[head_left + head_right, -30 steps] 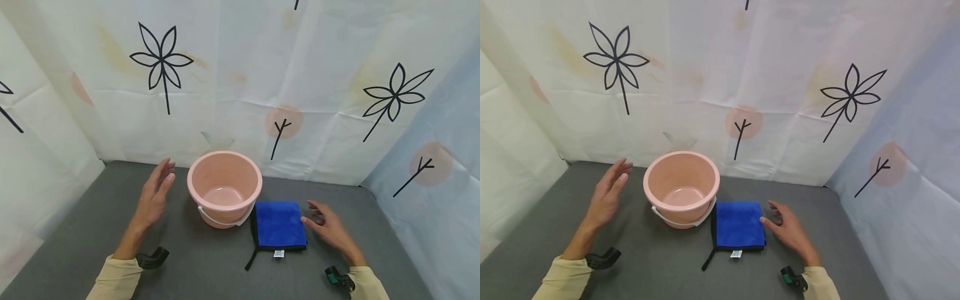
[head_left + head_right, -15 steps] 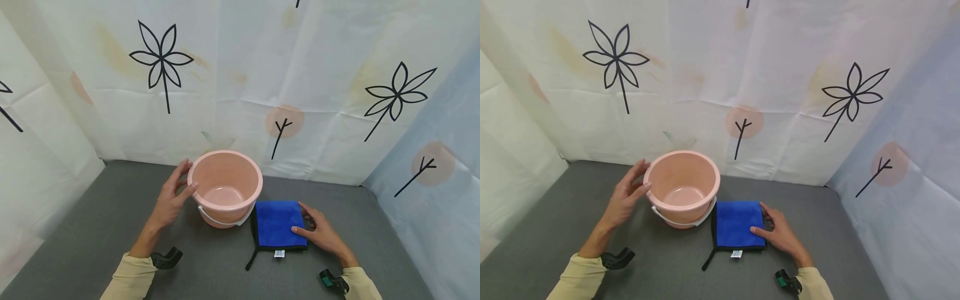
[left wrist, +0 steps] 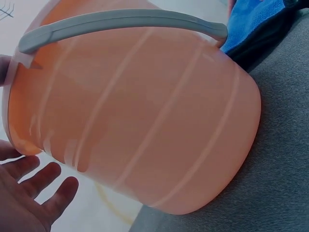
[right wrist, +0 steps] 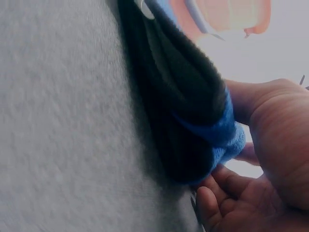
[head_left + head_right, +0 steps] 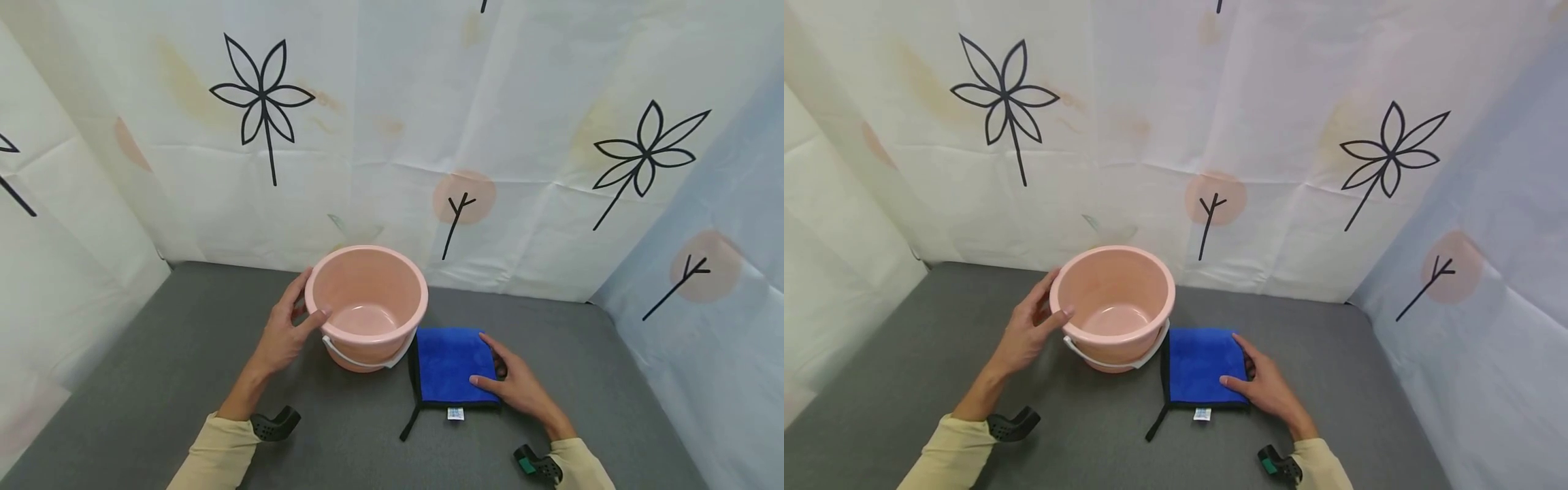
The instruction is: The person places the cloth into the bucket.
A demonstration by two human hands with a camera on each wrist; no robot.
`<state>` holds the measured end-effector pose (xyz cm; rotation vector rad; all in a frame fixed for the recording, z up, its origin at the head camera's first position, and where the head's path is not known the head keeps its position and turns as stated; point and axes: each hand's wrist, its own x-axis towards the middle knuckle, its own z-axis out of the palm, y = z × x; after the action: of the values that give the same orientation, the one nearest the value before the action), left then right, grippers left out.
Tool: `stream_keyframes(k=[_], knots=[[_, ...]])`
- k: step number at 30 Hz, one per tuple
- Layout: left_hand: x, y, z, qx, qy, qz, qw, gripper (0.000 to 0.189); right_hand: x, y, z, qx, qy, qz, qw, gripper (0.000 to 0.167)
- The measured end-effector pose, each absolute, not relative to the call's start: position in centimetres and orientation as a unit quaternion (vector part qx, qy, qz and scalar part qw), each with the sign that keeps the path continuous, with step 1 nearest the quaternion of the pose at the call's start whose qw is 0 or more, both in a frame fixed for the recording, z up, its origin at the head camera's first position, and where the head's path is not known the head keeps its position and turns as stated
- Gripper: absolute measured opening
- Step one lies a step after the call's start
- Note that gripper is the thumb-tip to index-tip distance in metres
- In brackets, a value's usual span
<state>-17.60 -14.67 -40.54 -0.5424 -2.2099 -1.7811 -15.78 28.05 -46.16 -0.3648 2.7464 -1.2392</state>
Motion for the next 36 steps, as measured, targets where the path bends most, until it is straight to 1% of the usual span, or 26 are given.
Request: stream_keyframes(k=[3, 8, 14, 16, 22, 25, 36], knots=[[-17.6, -14.7, -40.6, -0.187, -0.753, -0.62, 0.12, 0.073, -15.7, 27.7, -46.1, -0.12, 0.895, -0.428, 0.046, 0.075], [-17.6, -14.7, -40.8, -0.185, -0.749, -0.626, 0.116, 0.074, -15.5, 27.1, -45.8, -0.095, 0.881, -0.464, 0.018, 0.059], [-17.7, -14.7, -40.9, -0.188, -0.749, -0.624, 0.119, 0.075, -15.1, 26.8, -44.7, -0.07, 0.872, -0.485, -0.019, 0.046], [-17.7, -14.6, -40.9, -0.19, -0.751, -0.621, 0.122, 0.075, -15.0, 26.8, -44.1, -0.071, 0.864, -0.497, -0.033, 0.045], [-17.8, -14.4, -40.8, -0.187, -0.752, -0.62, 0.126, 0.074, -14.7, 27.2, -41.9, -0.07, 0.839, -0.536, -0.061, 0.046], [-17.7, -14.4, -40.7, -0.188, -0.749, -0.622, 0.126, 0.074, -14.6, 27.4, -40.5, -0.069, 0.827, -0.552, -0.088, 0.046], [-17.8, -14.4, -40.9, -0.192, -0.745, -0.627, 0.123, 0.075, -15.4, 28.1, -33.6, -0.056, 0.81, -0.553, -0.187, 0.044]])
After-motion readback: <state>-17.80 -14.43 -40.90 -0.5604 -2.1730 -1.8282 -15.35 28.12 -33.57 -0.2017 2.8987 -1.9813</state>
